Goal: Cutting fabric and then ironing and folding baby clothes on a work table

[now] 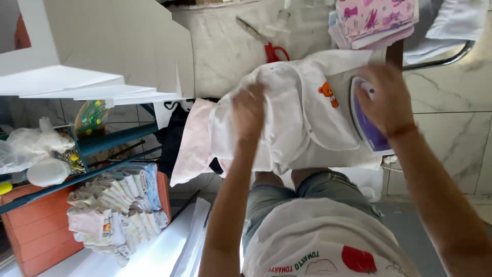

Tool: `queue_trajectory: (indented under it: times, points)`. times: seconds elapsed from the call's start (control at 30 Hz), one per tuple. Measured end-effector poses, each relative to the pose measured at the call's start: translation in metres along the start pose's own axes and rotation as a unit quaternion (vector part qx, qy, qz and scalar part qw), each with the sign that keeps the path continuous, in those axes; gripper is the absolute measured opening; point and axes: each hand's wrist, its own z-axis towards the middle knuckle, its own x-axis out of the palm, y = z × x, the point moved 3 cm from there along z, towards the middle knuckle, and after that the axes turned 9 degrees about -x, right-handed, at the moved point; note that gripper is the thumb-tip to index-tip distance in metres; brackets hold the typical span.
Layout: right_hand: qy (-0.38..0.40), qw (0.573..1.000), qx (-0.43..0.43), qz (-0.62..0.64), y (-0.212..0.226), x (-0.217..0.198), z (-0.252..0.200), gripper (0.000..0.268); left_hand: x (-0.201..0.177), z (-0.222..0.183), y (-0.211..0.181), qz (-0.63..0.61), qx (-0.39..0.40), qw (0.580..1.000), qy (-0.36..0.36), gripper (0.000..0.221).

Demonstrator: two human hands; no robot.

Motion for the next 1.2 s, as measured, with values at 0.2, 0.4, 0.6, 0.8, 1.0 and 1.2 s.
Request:
queue_trajectory:
  times: [0.2, 0.4, 0.6, 0.8, 1.0, 1.2]
  points:
    - [-0.018, 0.976, 0.181, -0.123, 0.023, -0.005, -0.075, 0.035, -0.034, -0.106, -0.079, -0.307, 0.082, 0.886, 0.337, 0.014]
    - [0.044, 0.917, 0.394, 0.044, -0.023, 0.007, -0.102, 0.051, -0.023, -0.094, -0.102, -0.045, -0.043, 0.947, 0.314, 0.049]
    - [0.117, 0.848, 0.506, 0.102, -0.032, -0.020, -0.097, 0.060, -0.017, -0.083, -0.126, -0.043, 0.032, 0.968, 0.246, 0.013]
    - [0.088, 0.877, 0.466, 0.083, -0.023, -0.082, -0.114, 0.062, -0.003, -0.108, -0.185, -0.051, 0.033, 0.895, 0.443, 0.024]
    - [0.040, 0.920, 0.390, 0.024, -0.045, -0.089, -0.160, 0.062, -0.005, -0.092, -0.132, -0.003, -0.136, 0.947, 0.291, 0.013]
    - [0.009, 0.916, 0.396, 0.060, -0.044, -0.097, -0.169, 0.058, -0.023, -0.071, -0.180, -0.295, -0.215, 0.745, 0.559, 0.020]
